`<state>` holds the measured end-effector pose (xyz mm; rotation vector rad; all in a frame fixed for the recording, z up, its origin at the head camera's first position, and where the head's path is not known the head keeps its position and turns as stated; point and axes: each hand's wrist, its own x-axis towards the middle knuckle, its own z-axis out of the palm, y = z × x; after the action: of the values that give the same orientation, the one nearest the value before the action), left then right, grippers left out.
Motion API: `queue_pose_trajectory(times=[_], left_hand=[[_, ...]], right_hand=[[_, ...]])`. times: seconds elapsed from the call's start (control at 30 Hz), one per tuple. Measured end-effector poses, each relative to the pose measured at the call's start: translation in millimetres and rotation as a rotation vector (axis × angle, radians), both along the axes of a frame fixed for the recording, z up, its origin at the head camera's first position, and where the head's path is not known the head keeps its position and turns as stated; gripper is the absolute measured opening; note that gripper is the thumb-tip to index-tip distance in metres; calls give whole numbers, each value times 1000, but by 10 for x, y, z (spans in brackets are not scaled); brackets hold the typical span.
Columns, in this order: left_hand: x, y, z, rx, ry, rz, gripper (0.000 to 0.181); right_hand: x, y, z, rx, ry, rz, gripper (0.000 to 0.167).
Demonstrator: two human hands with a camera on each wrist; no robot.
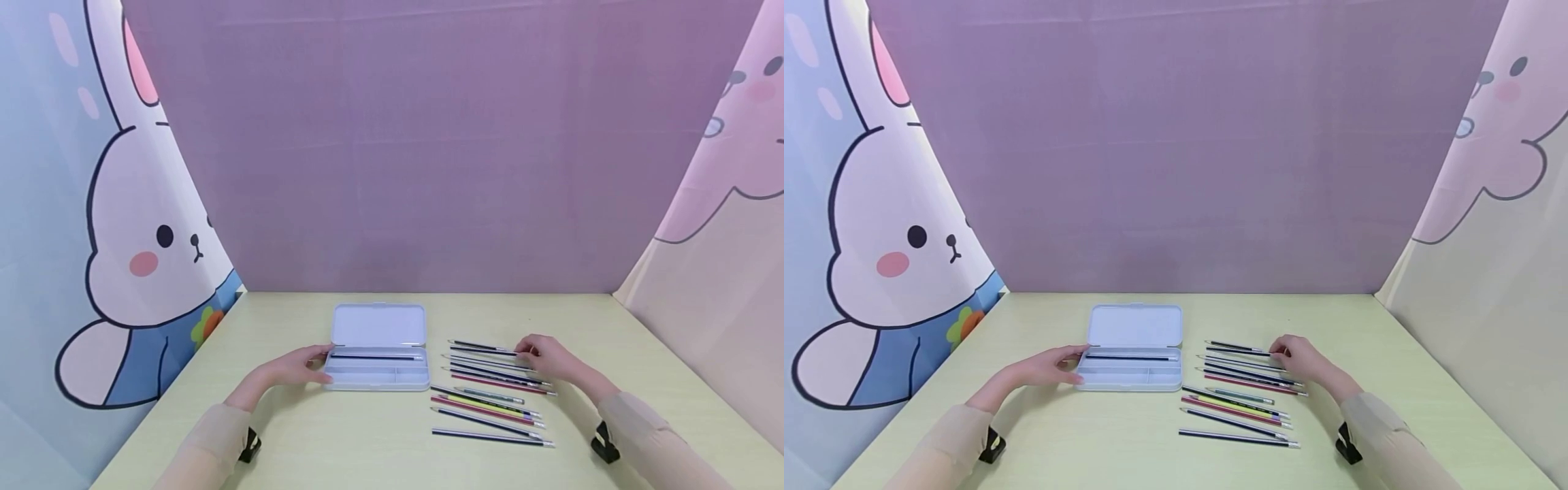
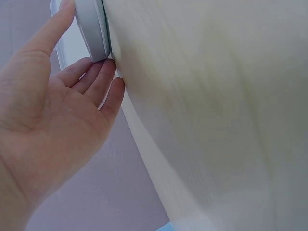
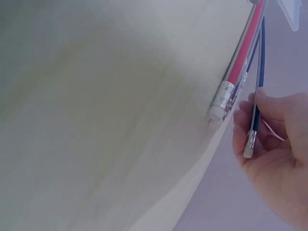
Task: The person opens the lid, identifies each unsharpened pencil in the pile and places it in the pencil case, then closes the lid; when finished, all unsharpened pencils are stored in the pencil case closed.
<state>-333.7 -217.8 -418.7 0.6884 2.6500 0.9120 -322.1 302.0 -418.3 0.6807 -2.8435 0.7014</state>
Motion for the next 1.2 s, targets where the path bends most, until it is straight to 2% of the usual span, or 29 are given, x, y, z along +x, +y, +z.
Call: queue_pose_trajectory(times=[0.13,0.57,1.2], left_hand=[[4,3,5,0,-3,3,78],[-6,2,-1,13,-3,-8,78],[-20,3,-26,19,3,-10,78]], right_hand=[[10,0,38,-2,32,28,9],[30,-125,191,-70,123,10,12],[-60,-517,249,-134,118,26,13]])
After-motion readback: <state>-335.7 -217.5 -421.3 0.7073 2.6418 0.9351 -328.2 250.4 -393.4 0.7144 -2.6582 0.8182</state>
